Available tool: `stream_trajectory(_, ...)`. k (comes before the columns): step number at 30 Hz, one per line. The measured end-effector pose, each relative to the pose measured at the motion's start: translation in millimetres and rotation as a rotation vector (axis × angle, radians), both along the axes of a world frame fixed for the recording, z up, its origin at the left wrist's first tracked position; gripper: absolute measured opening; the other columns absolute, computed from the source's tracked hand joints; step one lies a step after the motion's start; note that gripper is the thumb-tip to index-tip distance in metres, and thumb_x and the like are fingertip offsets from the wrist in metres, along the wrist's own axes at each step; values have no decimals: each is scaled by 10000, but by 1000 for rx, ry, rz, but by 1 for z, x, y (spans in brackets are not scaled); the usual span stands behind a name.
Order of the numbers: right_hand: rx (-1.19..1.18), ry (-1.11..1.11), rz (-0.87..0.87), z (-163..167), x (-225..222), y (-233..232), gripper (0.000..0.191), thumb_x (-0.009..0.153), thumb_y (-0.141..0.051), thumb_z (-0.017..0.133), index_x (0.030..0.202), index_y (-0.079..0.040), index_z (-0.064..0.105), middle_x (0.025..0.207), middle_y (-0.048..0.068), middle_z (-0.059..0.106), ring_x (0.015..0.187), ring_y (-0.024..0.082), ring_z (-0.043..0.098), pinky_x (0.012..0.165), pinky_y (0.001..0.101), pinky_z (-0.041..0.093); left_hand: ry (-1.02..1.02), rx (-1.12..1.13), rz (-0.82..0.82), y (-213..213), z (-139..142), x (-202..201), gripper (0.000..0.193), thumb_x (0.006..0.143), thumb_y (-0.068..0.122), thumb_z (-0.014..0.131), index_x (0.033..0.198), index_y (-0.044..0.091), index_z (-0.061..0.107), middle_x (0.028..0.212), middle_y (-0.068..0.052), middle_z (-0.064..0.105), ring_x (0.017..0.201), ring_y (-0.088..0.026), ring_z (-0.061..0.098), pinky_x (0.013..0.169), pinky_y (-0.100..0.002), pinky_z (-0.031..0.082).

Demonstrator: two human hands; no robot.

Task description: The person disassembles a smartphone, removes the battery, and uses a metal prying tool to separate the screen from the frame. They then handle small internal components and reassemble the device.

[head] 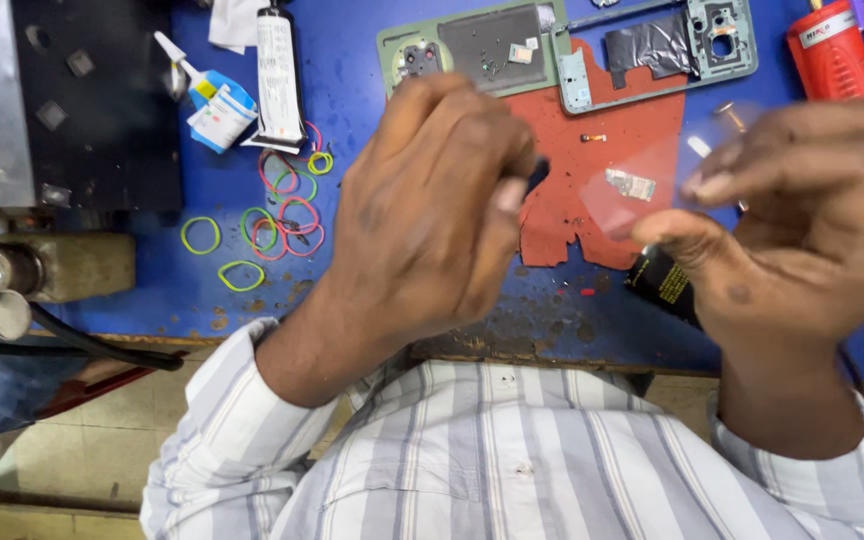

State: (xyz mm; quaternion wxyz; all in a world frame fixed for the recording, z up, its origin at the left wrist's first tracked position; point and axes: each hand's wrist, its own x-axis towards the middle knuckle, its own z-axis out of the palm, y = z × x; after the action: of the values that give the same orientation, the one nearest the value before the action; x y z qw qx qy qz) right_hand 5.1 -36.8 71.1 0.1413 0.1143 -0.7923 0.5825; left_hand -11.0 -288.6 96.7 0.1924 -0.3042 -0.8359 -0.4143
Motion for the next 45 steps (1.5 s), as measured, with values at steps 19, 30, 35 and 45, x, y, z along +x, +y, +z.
stream_trajectory(19,498,379,180,28,24,-16,167,734,-8,807,831,16,673,781,113,618,608,248,642,527,357,508,-52,-6,-46,8,3,29,238,893,-32,612,1106,10,516,1197,-186,637,1103,-384,610,1018,-464,508)
stream_trajectory(30,516,440,128,27,24,-25,179,779,-11,819,840,28,656,787,120,598,617,256,619,525,380,478,-109,-48,-15,15,9,28,242,941,-29,582,1165,38,521,1159,-155,628,1136,-366,586,1015,-452,489)
stream_trajectory(35,526,473,86,30,23,-31,176,742,4,808,805,25,645,746,110,583,574,239,599,487,362,463,-117,-33,-13,20,16,25,180,959,-44,566,1110,37,511,1120,-116,631,1087,-329,584,994,-431,492)
stream_trajectory(45,568,488,40,24,26,-32,180,783,-5,810,809,6,632,759,88,575,607,213,600,514,345,478,-104,-30,10,22,13,23,135,1001,-26,557,1108,45,517,1017,-68,636,993,-258,588,904,-374,489)
